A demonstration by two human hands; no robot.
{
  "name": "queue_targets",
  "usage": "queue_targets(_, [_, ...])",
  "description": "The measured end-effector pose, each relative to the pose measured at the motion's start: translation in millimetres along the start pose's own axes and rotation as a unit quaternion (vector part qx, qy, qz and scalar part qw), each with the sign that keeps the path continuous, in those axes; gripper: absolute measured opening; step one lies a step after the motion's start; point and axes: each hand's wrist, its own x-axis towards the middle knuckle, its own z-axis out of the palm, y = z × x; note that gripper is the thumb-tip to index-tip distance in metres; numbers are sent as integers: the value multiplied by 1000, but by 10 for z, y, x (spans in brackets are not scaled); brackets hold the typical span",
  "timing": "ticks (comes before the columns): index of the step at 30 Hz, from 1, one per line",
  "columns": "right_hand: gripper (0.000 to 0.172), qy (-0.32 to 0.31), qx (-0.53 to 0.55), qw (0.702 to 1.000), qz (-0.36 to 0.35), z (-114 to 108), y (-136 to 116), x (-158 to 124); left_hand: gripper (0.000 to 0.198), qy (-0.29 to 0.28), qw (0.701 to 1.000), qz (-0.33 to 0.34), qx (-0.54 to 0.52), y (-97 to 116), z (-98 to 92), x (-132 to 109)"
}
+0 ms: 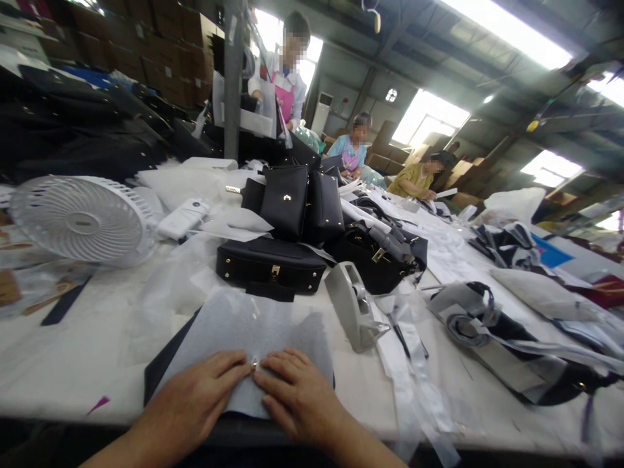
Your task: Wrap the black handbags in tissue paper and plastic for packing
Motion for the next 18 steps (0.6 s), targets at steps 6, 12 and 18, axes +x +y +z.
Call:
queue_targets(6, [46,-23,15,1000,14,-18,-10,15,35,47,998,38,-5,-32,58,-110])
queue_targets(12, [47,-21,38,999,21,27,-25,14,49,12,999,49,6,73,17,-140])
queue_targets(18, [24,44,104,993,44,-329,176,335,61,-4,996,83,28,47,-42,-77])
